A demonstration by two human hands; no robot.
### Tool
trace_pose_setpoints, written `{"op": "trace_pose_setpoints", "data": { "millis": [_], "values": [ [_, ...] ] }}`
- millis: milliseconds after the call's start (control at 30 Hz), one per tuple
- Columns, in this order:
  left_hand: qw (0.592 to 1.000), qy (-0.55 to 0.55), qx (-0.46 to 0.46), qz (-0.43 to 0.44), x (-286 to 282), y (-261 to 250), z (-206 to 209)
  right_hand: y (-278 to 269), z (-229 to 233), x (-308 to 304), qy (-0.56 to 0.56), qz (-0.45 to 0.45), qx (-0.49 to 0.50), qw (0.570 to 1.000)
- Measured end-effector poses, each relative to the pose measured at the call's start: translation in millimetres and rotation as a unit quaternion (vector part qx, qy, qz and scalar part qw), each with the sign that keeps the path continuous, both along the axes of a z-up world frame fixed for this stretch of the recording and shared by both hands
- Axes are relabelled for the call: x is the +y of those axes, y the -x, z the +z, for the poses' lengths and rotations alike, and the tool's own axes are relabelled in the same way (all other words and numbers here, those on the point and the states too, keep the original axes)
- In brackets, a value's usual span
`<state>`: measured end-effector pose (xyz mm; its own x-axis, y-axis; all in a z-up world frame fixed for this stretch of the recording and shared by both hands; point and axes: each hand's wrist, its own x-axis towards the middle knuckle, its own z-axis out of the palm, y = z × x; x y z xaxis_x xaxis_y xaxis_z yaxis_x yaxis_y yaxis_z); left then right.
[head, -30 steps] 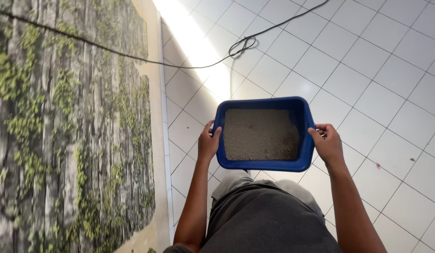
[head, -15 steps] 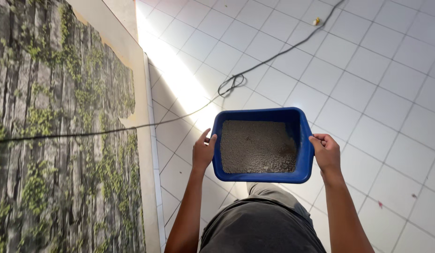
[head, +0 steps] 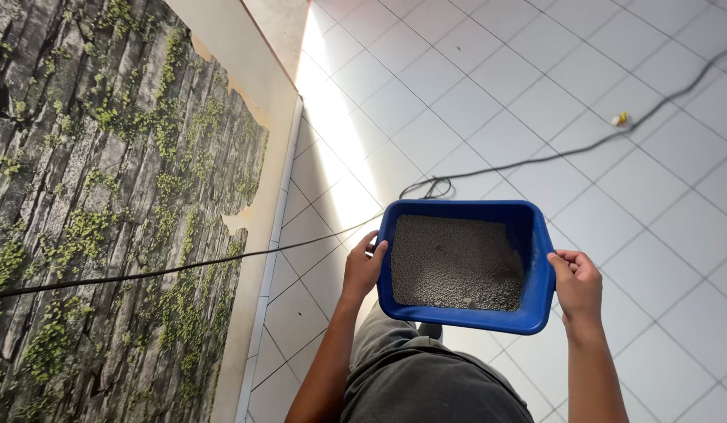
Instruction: The person sweeps a tiled floor using a green broom, moving debris toward a corner. They then pick up a blue litter box containing grey granular material and carry it out of the room through a wooden door into an outdoor area.
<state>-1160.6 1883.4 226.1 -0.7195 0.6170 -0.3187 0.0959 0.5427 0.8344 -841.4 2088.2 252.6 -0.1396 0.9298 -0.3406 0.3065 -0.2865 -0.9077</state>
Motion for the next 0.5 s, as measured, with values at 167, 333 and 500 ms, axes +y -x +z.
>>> {"op": "trace_pose_setpoints", "data": {
  "millis": [167, 333, 500],
  "values": [
    [1.000, 0.000, 0.015, 0.020, 71.0, 35.6, -6.1, 43.8, 8.2, 78.9, -0.003, 0.014, 0.020, 1.000],
    [0.999, -0.003, 0.030, 0.021, 157.7, 84.9, -14.1, 80.1, 8.7, 164.7, 0.018, 0.043, 0.031, 0.998],
    [1.000, 0.007, 0.023, 0.011, 252.2, 120.5, -6.0, 105.1, 21.7, 248.0, 0.031, 0.051, 0.030, 0.998]
  ]
}}
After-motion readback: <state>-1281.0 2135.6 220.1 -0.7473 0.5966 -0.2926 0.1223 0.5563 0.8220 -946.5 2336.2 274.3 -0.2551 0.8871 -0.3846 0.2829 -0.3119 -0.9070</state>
